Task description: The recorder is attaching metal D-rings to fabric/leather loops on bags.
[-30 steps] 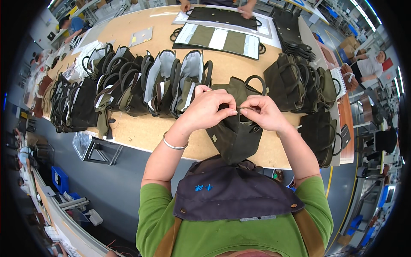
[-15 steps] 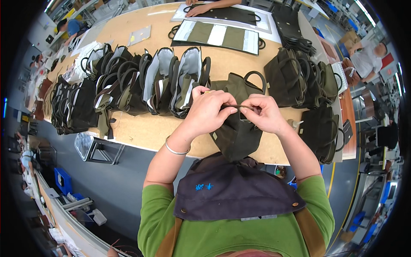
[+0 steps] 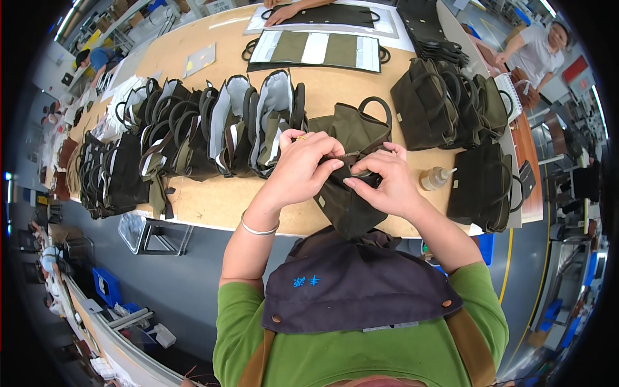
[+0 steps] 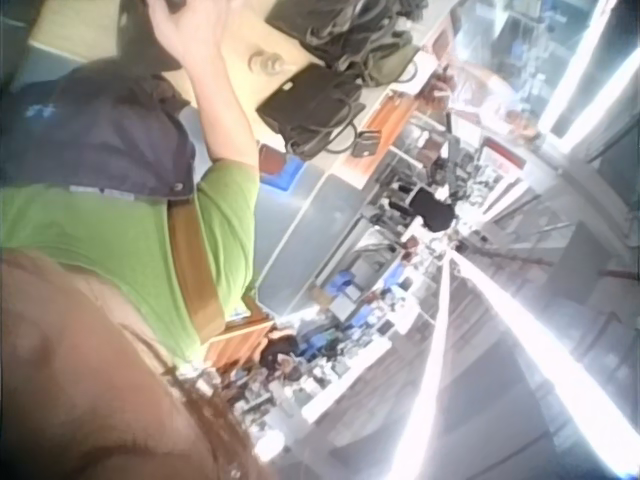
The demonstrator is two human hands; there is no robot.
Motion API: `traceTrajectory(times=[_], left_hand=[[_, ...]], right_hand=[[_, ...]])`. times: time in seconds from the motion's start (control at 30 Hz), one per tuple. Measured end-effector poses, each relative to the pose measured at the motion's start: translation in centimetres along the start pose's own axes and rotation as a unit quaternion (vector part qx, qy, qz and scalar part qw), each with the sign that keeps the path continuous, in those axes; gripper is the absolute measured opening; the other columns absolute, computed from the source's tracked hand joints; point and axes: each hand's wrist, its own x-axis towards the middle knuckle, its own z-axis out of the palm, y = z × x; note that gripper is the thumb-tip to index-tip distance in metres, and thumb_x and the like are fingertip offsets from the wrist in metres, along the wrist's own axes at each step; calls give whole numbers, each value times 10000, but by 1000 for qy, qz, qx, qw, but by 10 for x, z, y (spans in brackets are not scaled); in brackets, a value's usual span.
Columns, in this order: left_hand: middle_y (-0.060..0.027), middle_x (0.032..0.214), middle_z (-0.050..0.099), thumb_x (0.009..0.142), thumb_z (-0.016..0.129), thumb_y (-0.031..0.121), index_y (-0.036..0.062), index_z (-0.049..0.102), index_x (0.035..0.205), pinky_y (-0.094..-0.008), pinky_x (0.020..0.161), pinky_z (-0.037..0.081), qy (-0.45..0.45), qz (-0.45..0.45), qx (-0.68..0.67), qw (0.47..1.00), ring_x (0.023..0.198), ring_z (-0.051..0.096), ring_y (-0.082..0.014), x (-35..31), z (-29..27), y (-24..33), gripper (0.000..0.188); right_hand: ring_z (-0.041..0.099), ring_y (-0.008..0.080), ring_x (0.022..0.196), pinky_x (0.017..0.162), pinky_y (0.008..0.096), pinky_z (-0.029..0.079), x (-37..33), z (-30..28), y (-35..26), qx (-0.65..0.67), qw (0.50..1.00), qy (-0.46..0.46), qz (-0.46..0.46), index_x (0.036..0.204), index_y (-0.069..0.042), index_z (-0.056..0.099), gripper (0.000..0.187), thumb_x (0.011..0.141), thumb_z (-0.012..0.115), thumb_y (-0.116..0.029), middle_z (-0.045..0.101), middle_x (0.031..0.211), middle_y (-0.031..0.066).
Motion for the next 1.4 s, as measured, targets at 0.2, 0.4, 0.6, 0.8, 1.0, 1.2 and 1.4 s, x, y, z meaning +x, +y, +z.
traceTrajectory(times=[0.2, 0.4, 0.6, 0.8, 1.0, 1.2, 1.4], left_hand=[[-14, 772, 534, 834, 673, 86, 88, 578, 884, -361, 905, 262, -7, 15, -8, 1000, 775, 543, -200, 0, 0, 1, 107], [-19, 778, 549, 829, 672, 90, 91, 584, 883, -376, 904, 268, -14, 14, -4, 1000, 775, 553, -207, -1, -1, 1, 104], [-9, 767, 523, 822, 692, 117, 96, 587, 867, -366, 895, 259, -16, 25, -29, 999, 758, 520, -193, 1, 0, 1, 116], [0, 758, 515, 801, 731, 149, 94, 620, 857, -367, 874, 257, -16, 30, -11, 999, 747, 501, -184, -2, 1, 0, 136], [17, 769, 522, 735, 801, 212, 116, 643, 749, -350, 857, 236, -3, 71, 22, 997, 799, 488, -166, 6, -3, -3, 186], [36, 871, 556, 727, 809, 214, 136, 649, 839, -342, 898, 234, -63, 8, 7, 998, 835, 506, -138, -1, -22, -30, 211], [67, 911, 638, 723, 811, 182, 169, 635, 941, -354, 898, 261, -67, 60, 47, 995, 796, 529, -164, 0, -26, -2, 281]], right_hand=[[625, 189, 797, 976, 424, 327, 3, 0, -4, 36, 999, -18, 30, 762, -125, 658, 154, 764, 770, -230, 667, 733, -9], [623, 161, 778, 927, 369, 331, 4, 5, -5, 72, 997, -8, 39, 740, -121, 633, 153, 753, 768, -193, 664, 718, -33], [631, 179, 778, 882, 350, 358, 6, 2, 0, 81, 995, -19, 50, 770, -124, 649, 168, 741, 778, -228, 668, 763, -13], [645, 241, 803, 754, 379, 463, 15, -33, -1, -113, 987, -113, 31, 811, -121, 687, 362, 725, 767, -463, 635, 802, 43], [646, 276, 801, 688, 401, 502, 21, -53, -9, -172, 966, -187, 54, 828, -96, 689, 460, 724, 748, -540, 631, 789, 68], [647, 319, 779, 685, 425, 500, 34, -44, -19, -66, 962, -261, 40, 854, -65, 690, 285, 829, 645, -345, 659, 787, 111], [638, 317, 705, 663, 408, 492, 47, -38, -5, -32, 952, -305, 11, 877, -77, 696, 191, 823, 578, -217, 659, 720, 111]])
